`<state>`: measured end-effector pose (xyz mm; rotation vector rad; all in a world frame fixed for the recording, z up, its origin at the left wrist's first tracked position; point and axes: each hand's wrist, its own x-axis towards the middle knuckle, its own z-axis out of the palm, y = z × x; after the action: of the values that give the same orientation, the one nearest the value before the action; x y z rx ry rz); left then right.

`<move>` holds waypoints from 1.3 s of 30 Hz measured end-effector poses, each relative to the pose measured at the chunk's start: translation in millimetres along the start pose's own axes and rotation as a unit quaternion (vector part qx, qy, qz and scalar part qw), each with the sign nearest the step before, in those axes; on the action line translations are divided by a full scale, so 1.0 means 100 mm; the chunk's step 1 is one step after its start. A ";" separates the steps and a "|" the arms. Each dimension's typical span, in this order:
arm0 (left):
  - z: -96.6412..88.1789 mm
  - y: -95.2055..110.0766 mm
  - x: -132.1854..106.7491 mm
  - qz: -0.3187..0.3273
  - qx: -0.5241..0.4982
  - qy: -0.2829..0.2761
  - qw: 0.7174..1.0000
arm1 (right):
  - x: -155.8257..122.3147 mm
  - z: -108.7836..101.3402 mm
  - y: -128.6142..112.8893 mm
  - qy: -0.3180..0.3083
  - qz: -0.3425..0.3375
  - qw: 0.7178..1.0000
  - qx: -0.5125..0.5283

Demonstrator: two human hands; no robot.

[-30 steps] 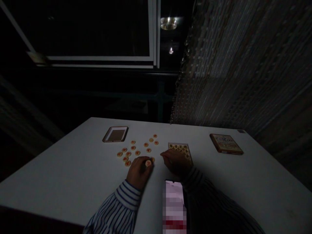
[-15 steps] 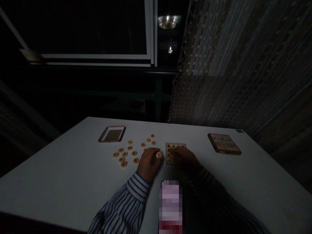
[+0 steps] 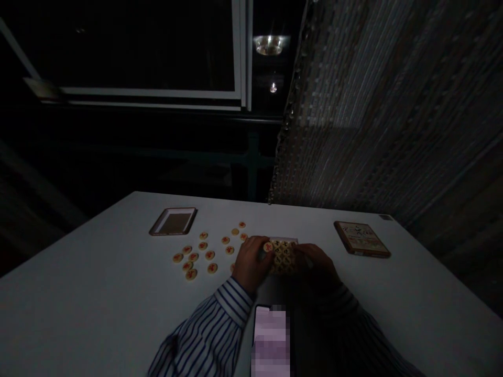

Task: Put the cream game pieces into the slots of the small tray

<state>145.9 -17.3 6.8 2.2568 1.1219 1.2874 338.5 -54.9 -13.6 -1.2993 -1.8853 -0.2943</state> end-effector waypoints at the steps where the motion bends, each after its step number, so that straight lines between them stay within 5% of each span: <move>1: 0.02 -0.01 -0.02 0.000 0.000 0.000 1.000 | -0.01 -0.01 0.01 0.001 0.005 1.000 -0.008; 12: 0.15 -0.12 -0.20 0.014 0.013 -0.008 1.000 | -0.07 -0.07 0.07 -0.050 0.015 0.997 -0.052; 23: 0.10 -0.10 -0.21 0.035 0.042 -0.018 0.998 | -0.11 -0.15 0.07 0.027 0.018 0.997 -0.064; 39: 0.09 -0.07 -0.24 0.041 0.032 -0.050 0.997 | -0.12 -0.16 0.06 0.011 0.062 0.998 -0.023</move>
<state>143.4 -30.0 -16.7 2.4077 1.0595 1.1707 353.5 -69.9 -13.3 -1.4312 -1.7793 -0.2875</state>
